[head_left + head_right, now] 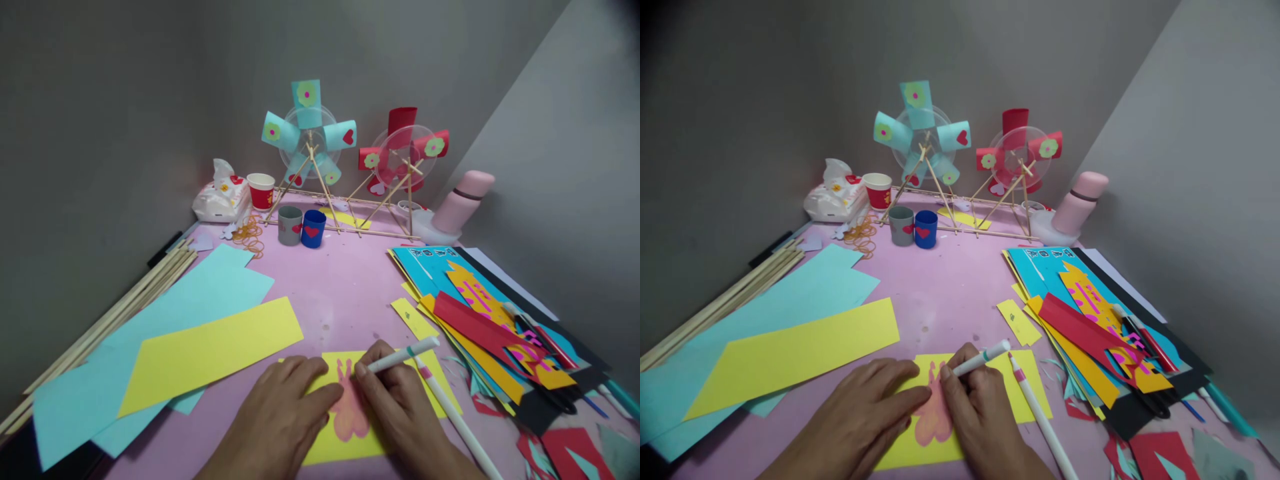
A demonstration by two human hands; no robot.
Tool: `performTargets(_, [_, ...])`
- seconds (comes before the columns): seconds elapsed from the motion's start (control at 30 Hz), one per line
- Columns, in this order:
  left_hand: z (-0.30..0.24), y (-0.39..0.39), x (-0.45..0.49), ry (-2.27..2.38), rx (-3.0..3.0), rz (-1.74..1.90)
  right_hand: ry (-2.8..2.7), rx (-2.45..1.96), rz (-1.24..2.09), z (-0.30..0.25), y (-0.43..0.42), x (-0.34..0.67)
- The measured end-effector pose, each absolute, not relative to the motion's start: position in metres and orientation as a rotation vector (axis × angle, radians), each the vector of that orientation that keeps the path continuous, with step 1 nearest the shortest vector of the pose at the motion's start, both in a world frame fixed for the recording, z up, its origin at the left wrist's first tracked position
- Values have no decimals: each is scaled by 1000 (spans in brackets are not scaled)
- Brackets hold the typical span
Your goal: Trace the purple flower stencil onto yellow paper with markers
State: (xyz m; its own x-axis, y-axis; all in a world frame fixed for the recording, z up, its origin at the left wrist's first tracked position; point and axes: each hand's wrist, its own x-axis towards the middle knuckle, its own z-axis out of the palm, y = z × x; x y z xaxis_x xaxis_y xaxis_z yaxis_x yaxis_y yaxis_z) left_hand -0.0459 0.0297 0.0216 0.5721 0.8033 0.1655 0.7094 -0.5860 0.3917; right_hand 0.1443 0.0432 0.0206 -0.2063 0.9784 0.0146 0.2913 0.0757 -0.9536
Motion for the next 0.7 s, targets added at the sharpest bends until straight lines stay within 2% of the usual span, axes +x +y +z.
performTargets(0.4, [27, 30, -41, 1272, 2617, 281, -1644, -1295, 1133, 22, 43, 144])
performTargets(0.7, [17, 29, -41, 1314, 2623, 368, -1714, -1303, 1094, 21, 45, 143])
